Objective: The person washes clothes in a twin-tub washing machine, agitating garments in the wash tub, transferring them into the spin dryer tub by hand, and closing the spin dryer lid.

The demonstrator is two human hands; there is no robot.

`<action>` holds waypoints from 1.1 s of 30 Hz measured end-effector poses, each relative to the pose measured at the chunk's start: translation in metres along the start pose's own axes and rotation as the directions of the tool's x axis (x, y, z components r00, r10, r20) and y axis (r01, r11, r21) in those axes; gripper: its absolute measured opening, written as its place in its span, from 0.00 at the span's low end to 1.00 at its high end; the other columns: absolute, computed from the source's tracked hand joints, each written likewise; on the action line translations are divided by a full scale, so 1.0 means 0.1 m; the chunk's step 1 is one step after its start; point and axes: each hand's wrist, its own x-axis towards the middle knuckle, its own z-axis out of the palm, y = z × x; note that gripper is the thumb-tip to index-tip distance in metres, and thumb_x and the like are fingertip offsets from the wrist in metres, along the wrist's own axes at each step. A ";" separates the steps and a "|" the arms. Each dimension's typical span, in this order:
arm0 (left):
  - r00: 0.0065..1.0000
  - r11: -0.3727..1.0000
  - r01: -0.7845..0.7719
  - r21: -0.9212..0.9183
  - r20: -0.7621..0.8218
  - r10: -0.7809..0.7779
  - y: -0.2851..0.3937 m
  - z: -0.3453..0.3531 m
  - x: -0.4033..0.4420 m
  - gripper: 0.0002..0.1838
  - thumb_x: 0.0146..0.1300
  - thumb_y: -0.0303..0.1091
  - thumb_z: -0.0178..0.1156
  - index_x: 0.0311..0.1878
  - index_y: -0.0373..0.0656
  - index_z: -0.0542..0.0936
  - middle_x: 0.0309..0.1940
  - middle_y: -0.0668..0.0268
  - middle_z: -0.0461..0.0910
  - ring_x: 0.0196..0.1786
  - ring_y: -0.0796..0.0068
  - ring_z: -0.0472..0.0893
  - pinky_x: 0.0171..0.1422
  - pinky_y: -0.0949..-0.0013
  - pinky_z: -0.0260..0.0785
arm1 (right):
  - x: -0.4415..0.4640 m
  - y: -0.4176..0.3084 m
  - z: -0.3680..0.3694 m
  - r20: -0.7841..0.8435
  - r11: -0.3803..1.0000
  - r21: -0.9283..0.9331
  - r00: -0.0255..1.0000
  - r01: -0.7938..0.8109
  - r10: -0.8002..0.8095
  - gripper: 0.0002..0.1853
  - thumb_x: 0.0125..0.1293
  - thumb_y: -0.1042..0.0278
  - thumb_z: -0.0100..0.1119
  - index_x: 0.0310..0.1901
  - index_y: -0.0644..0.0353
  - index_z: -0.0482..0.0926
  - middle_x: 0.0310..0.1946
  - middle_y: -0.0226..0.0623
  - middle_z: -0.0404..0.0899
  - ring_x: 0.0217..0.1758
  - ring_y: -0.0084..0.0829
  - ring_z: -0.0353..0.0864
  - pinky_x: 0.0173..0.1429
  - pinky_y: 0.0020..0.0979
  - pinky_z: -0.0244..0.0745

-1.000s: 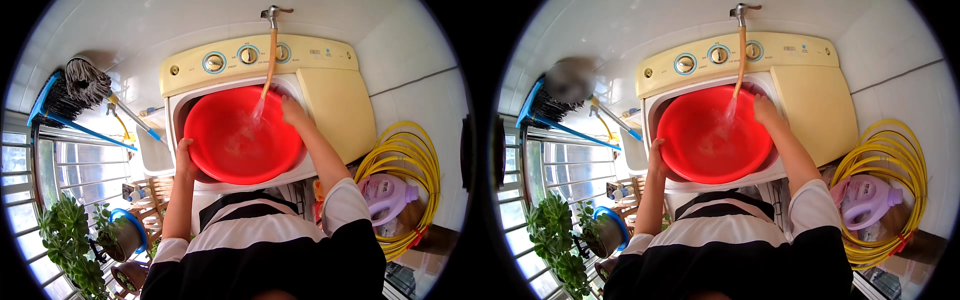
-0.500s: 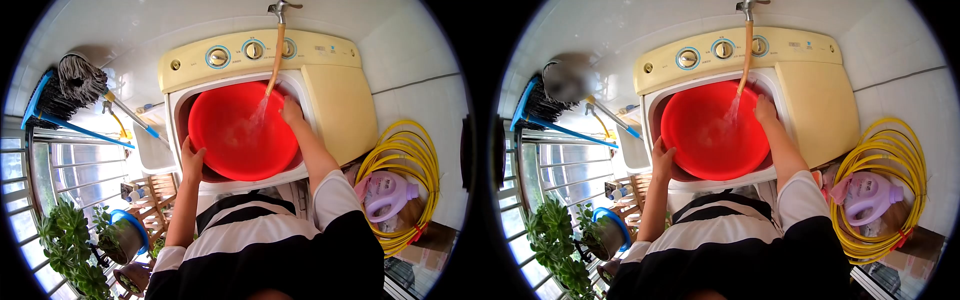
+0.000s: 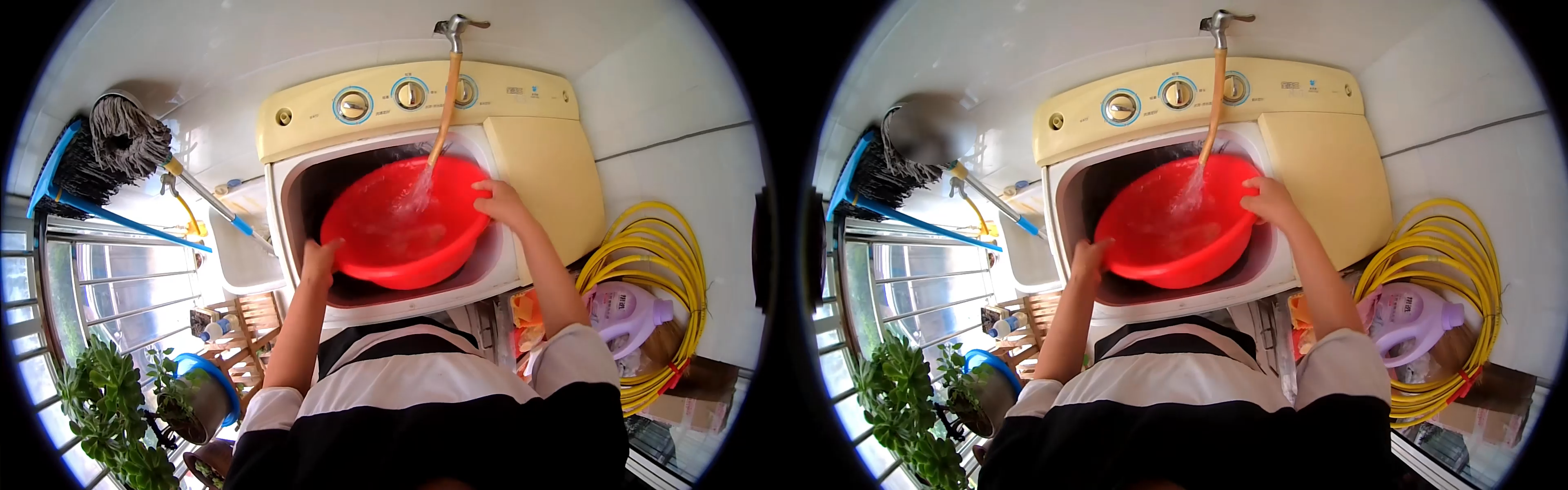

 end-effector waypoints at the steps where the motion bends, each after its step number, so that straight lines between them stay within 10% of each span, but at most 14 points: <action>1: 1.000 1.000 -0.001 0.002 0.009 0.001 -0.26 0.00 0.14 0.21 0.49 0.23 0.62 0.47 0.27 0.71 0.38 0.53 0.78 0.38 0.64 0.81 0.36 0.64 0.74 | -0.13 0.06 0.07 -0.158 0.939 -0.195 0.936 0.284 -0.316 0.19 0.48 0.66 0.61 0.44 0.61 0.80 0.39 0.51 0.79 0.42 0.44 0.80 0.50 0.36 0.75; 2: 0.996 0.998 0.046 0.048 0.074 -0.050 -0.65 -0.01 0.38 0.21 0.49 0.22 0.61 0.48 0.28 0.73 0.37 0.54 0.79 0.36 0.64 0.81 0.36 0.64 0.75 | -0.27 0.10 0.15 -0.237 0.764 -0.419 0.753 0.490 -0.613 0.18 0.49 0.66 0.62 0.44 0.58 0.80 0.36 0.50 0.79 0.41 0.43 0.80 0.49 0.36 0.75; 9: 0.936 0.982 0.127 -0.138 0.344 -0.073 -0.57 0.08 0.93 0.23 0.46 0.13 0.52 0.50 0.33 0.75 0.42 0.54 0.80 0.43 0.60 0.81 0.48 0.60 0.76 | -1.26 -0.27 0.01 -0.011 0.819 -0.437 0.909 0.371 -0.418 0.21 0.46 0.53 0.69 0.42 0.51 0.82 0.31 0.41 0.74 0.36 0.39 0.76 0.43 0.35 0.72; 13: 0.873 0.976 0.155 -0.153 0.484 -0.063 -0.28 0.00 0.90 0.27 0.46 0.11 0.50 0.54 0.35 0.74 0.46 0.56 0.79 0.48 0.60 0.79 0.54 0.59 0.74 | -1.09 -0.06 -0.14 -0.003 0.462 -0.839 0.845 0.289 -0.534 0.22 0.37 0.74 0.70 0.41 0.49 0.83 0.49 0.37 0.71 0.50 0.35 0.72 0.56 0.35 0.65; 14: 0.869 0.975 0.156 -0.156 0.492 -0.060 -0.21 0.00 0.88 0.28 0.47 0.11 0.50 0.55 0.36 0.73 0.47 0.57 0.79 0.49 0.60 0.79 0.55 0.59 0.73 | -0.96 -0.02 -0.16 -0.006 0.460 -0.841 0.844 0.286 -0.536 0.22 0.37 0.74 0.70 0.41 0.49 0.83 0.49 0.37 0.71 0.50 0.35 0.72 0.56 0.35 0.65; 16: 0.857 0.977 0.137 -0.161 0.514 -0.035 -0.26 -0.01 0.99 0.28 0.46 0.11 0.51 0.55 0.37 0.73 0.47 0.57 0.79 0.49 0.61 0.79 0.55 0.59 0.73 | -0.69 0.07 -0.21 0.232 0.096 -0.841 0.516 0.532 -0.825 0.19 0.35 0.73 0.70 0.36 0.53 0.81 0.44 0.34 0.73 0.53 0.34 0.70 0.60 0.42 0.62; 21: 0.923 0.965 0.081 -0.249 0.384 0.022 -0.32 0.14 1.20 0.27 0.48 0.13 0.54 0.55 0.35 0.73 0.45 0.55 0.79 0.48 0.61 0.80 0.52 0.61 0.74 | -0.50 -0.07 -0.12 0.461 0.134 -0.675 0.557 0.726 -0.691 0.13 0.38 0.69 0.68 0.30 0.53 0.79 0.34 0.30 0.78 0.47 0.32 0.74 0.61 0.41 0.61; 23: 0.996 0.997 0.069 -0.040 0.056 -0.067 -0.34 0.16 1.18 0.28 0.48 0.25 0.63 0.56 0.34 0.72 0.46 0.49 0.78 0.49 0.58 0.79 0.53 0.62 0.73 | -0.73 -0.31 0.20 0.489 0.132 -0.635 0.528 0.761 -0.694 0.12 0.43 0.62 0.67 0.29 0.53 0.77 0.27 0.29 0.78 0.40 0.31 0.77 0.57 0.38 0.63; 24: 0.996 0.996 0.080 -0.047 0.048 -0.078 -0.47 0.12 1.37 0.28 0.48 0.25 0.63 0.56 0.34 0.72 0.46 0.49 0.78 0.49 0.58 0.79 0.53 0.62 0.73 | -0.84 -0.46 0.43 0.509 0.082 -0.612 0.471 0.787 -0.721 0.12 0.46 0.58 0.67 0.28 0.53 0.76 0.25 0.28 0.77 0.36 0.31 0.78 0.52 0.37 0.65; 26: 0.944 0.794 -0.019 0.607 0.272 -0.185 -0.85 0.03 1.88 0.36 0.42 0.38 0.71 0.57 0.33 0.72 0.46 0.43 0.77 0.50 0.56 0.79 0.53 0.62 0.72 | -0.98 -0.66 0.78 0.518 0.044 -0.628 0.460 0.777 -0.721 0.14 0.48 0.55 0.66 0.26 0.54 0.74 0.24 0.30 0.77 0.31 0.32 0.78 0.43 0.34 0.66; 33: 0.849 0.655 -0.361 0.664 0.525 -0.064 -0.33 -0.01 1.42 0.33 0.36 0.34 0.73 0.51 0.34 0.77 0.44 0.49 0.80 0.47 0.57 0.80 0.51 0.62 0.73 | -1.41 -1.02 1.00 0.574 0.094 -0.548 0.455 0.831 -0.680 0.22 0.46 0.57 0.68 0.43 0.55 0.78 0.26 0.32 0.77 0.34 0.32 0.77 0.46 0.33 0.65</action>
